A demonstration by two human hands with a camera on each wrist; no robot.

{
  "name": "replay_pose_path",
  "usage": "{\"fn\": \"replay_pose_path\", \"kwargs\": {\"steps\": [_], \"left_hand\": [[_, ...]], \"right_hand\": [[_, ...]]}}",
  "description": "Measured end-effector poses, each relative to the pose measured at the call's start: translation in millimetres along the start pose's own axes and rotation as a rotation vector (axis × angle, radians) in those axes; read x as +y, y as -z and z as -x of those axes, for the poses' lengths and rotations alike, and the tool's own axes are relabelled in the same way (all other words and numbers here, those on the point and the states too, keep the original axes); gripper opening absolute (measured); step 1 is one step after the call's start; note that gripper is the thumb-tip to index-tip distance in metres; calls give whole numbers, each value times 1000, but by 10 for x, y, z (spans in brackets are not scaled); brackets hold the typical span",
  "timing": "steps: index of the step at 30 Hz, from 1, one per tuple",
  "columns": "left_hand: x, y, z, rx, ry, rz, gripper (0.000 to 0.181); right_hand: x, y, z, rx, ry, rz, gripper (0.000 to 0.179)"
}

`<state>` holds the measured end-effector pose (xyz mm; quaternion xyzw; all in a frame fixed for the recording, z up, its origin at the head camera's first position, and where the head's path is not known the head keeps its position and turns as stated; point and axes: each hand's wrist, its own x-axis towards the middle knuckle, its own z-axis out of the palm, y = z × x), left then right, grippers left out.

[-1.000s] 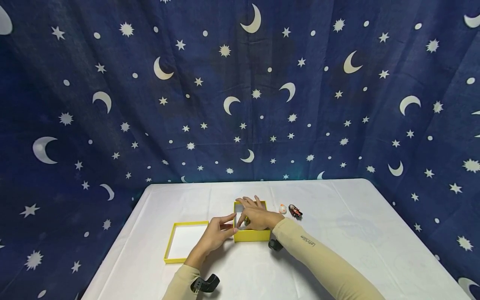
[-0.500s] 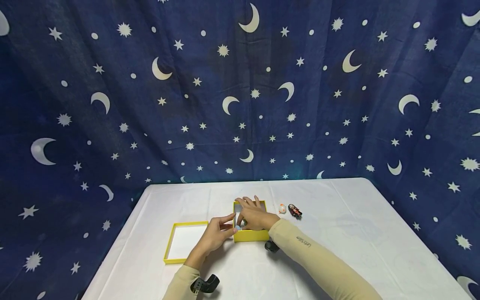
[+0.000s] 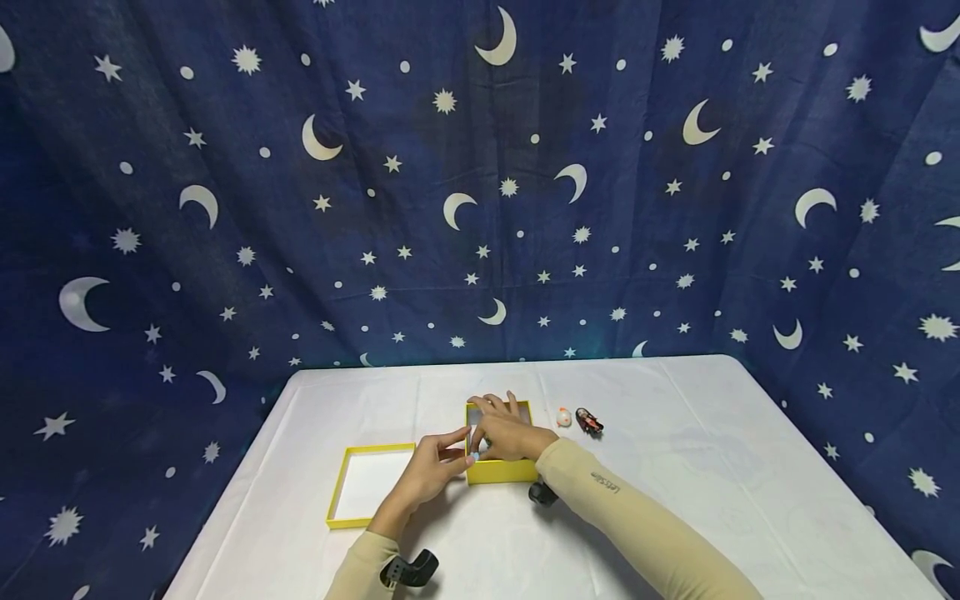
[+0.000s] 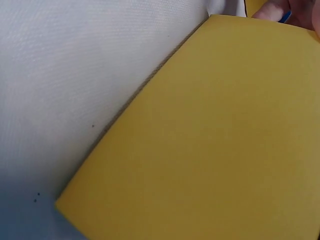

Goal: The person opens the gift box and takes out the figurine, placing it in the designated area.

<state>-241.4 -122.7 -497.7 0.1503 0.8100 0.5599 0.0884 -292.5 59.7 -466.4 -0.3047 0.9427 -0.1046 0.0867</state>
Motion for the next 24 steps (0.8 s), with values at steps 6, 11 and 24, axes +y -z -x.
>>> {"fn": "replay_pose_path", "kwargs": {"steps": [6, 11, 24], "left_hand": [[-9, -19, -4, -6, -17, -3, 55], [15, -25, -3, 4, -19, 11, 52], [8, -9, 2, 9, -11, -17, 52]], "right_hand": [[91, -8, -8, 44, 7, -72, 15], [178, 22, 15, 94, 24, -143, 21], [286, 102, 85, 180, 0, -375, 21]]}}
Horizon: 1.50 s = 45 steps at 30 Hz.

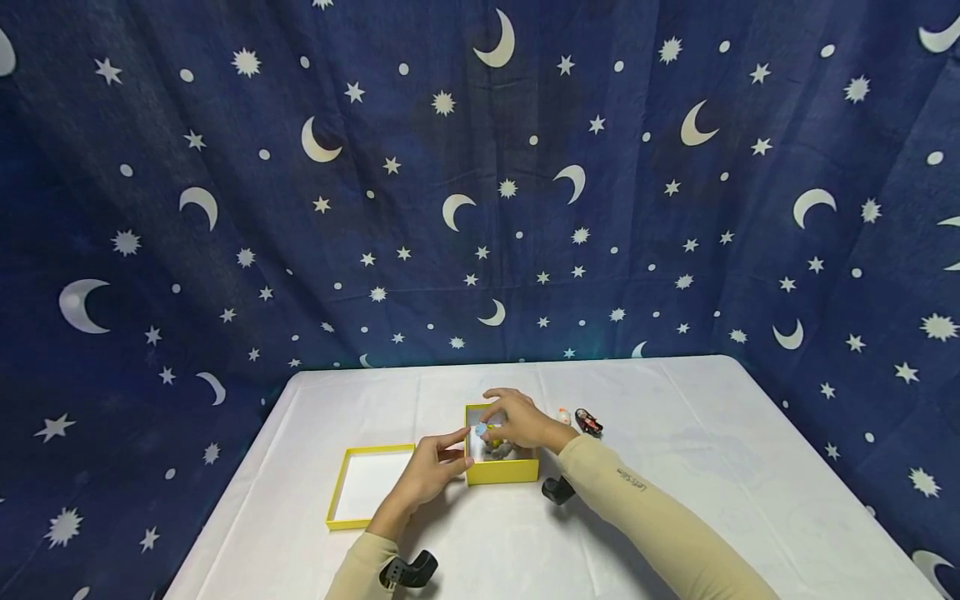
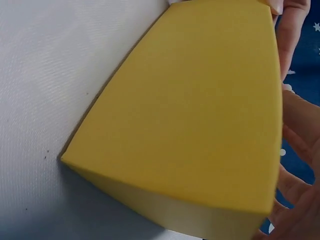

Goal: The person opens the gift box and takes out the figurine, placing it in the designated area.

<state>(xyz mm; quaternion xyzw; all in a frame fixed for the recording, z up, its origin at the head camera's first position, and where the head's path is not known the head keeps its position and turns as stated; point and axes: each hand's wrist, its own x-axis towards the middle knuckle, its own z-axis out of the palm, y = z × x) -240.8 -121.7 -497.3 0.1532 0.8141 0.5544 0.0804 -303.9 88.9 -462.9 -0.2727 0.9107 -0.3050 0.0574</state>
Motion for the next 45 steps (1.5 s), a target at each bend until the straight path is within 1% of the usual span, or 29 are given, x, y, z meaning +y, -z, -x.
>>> {"fn": "replay_pose_path", "kwargs": {"steps": [3, 5, 9, 12, 18, 20, 24, 26, 28, 33, 37, 42, 45], "left_hand": [[-4, -2, -6, 6, -5, 1, 52], [-5, -4, -11, 4, -4, 2, 52], [-11, -5, -20, -2, -2, -3, 52], [-12, -2, -27, -2, -3, -2, 53], [6, 6, -19, 0, -10, 17, 53], [10, 8, -10, 1, -15, 27, 53], [7, 12, 7, 6, -15, 38, 54], [-1, 11, 11, 7, -14, 36, 54], [-11, 9, 11, 5, -13, 27, 54], [-42, 0, -2, 1, -8, 9, 54], [-48, -4, -6, 2, -7, 4, 54], [-35, -1, 7, 0, -16, 4, 55], [-32, -2, 11, 0, -15, 5, 54]], "right_hand": [[2, 15, -8, 27, -12, -38, 18], [-5, 29, -11, 46, -29, -83, 16], [-24, 62, -13, 90, -35, -183, 11], [-33, 79, -19, 125, -28, -239, 10], [-40, 89, -19, 162, -64, -385, 12], [-43, 92, -21, 180, -58, -384, 13], [-47, 96, -16, 209, -17, -340, 22], [-51, 94, -6, 211, -2, -328, 25], [-53, 89, 7, 206, -8, -335, 25], [-33, 63, 38, 206, -34, -388, 25], [-18, 52, 71, 220, -29, -437, 28], [-8, 48, 104, 208, -11, -520, 33], [-3, 48, 123, 197, 4, -520, 34]]}}
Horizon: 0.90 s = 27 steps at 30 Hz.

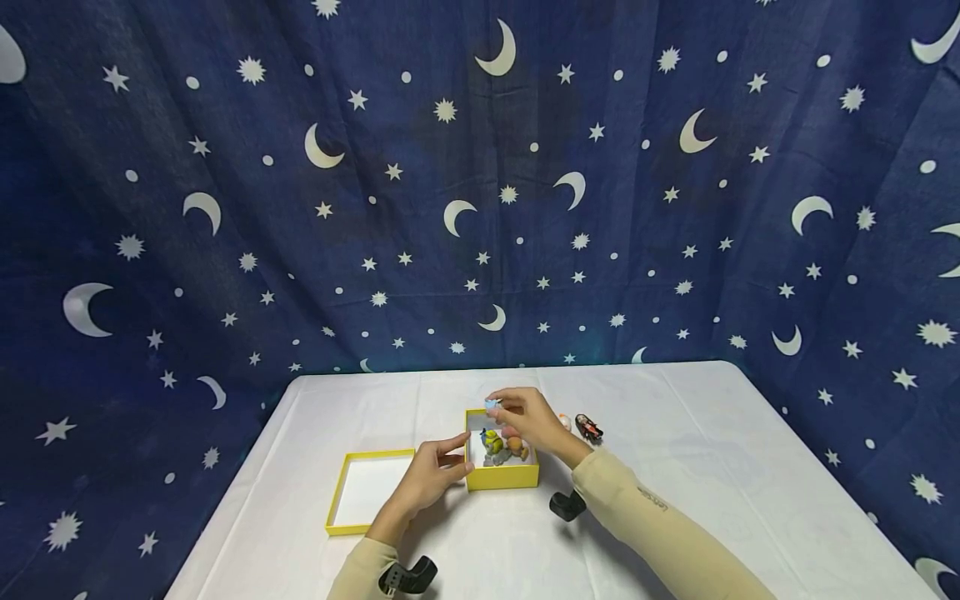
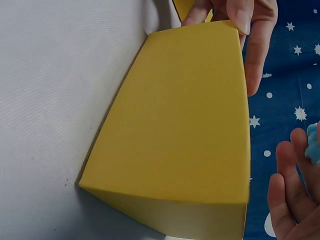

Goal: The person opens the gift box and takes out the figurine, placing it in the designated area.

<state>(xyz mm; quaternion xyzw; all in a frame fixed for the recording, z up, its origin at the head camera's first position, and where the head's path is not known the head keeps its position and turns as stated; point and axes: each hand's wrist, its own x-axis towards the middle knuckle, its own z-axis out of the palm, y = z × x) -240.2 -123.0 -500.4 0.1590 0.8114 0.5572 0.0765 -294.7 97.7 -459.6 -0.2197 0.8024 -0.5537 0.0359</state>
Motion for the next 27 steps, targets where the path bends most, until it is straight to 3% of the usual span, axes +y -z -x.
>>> {"fn": "replay_pose_path", "kwargs": {"steps": [4, 10, 17, 27], "left_hand": [[-2, 2, -10, 1, 7, 9, 54], [-1, 2, -13, -6, 6, 14, 54], [14, 3, -13, -7, 9, 14, 53], [1, 3, -12, -3, 9, 2, 54]], "right_hand": [[-28, 27, 30, -23, 15, 27, 34], [-281, 93, 140, -19, 60, 73, 30], [33, 93, 44, 20, 29, 62, 28], [43, 98, 72, 26, 40, 46, 31]]}}
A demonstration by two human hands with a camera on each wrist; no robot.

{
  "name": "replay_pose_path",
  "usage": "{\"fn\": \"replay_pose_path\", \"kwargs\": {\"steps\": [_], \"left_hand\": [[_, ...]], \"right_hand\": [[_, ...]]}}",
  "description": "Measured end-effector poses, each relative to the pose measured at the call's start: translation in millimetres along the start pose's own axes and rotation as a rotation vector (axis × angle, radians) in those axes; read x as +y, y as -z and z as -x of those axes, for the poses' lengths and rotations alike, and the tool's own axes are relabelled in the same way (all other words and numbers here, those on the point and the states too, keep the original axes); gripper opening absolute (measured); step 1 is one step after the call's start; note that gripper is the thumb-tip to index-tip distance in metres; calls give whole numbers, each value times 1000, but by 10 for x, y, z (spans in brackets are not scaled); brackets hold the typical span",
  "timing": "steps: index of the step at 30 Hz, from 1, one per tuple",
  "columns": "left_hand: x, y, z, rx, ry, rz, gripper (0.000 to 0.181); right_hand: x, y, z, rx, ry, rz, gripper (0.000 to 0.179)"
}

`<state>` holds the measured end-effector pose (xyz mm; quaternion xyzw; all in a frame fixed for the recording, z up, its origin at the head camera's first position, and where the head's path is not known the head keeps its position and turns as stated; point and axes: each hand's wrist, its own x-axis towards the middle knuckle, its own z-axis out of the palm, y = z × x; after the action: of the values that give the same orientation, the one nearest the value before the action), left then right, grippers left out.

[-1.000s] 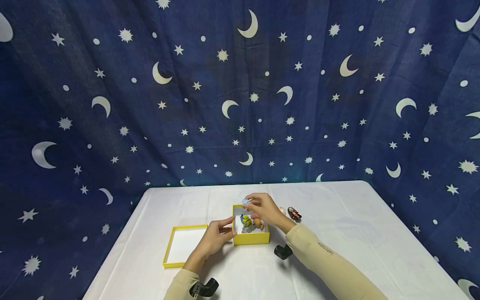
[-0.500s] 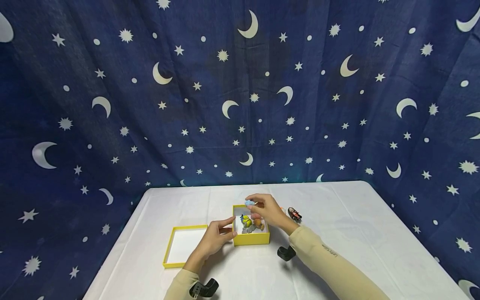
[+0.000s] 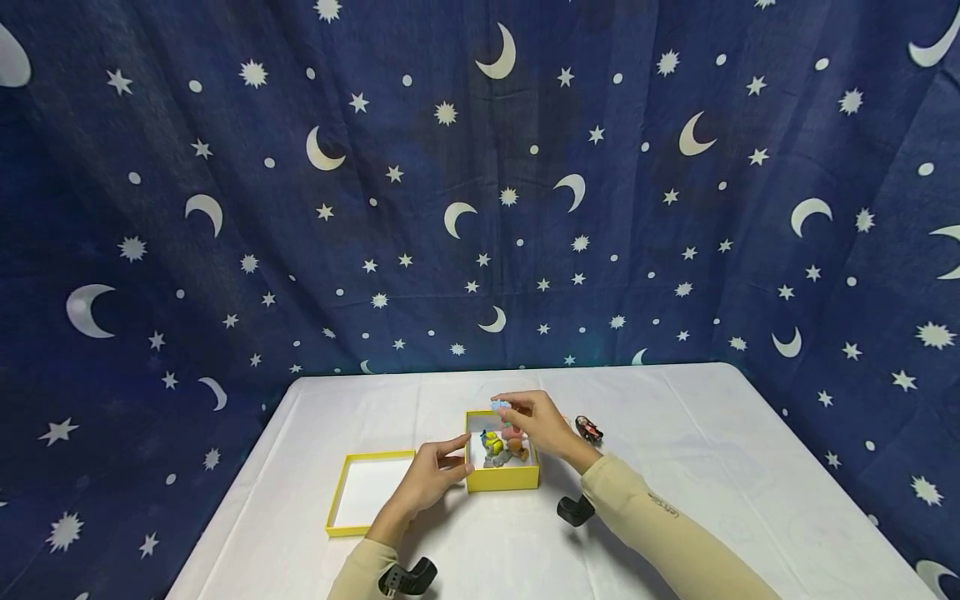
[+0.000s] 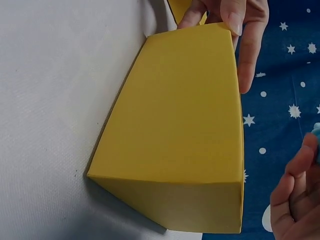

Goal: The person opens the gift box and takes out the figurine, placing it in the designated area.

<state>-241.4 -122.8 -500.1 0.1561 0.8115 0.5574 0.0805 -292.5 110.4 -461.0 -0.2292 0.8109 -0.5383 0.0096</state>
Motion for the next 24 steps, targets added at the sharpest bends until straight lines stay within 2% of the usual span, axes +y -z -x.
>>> {"fn": "replay_pose_path", "kwargs": {"steps": [12, 24], "left_hand": [[-1, -3, 6, 5, -6, -8, 53], [2, -1, 11, 3, -12, -8, 52]], "right_hand": [[-18, 9, 43, -18, -18, -78, 34], [-10, 17, 64, -92, -65, -157, 36]]}}
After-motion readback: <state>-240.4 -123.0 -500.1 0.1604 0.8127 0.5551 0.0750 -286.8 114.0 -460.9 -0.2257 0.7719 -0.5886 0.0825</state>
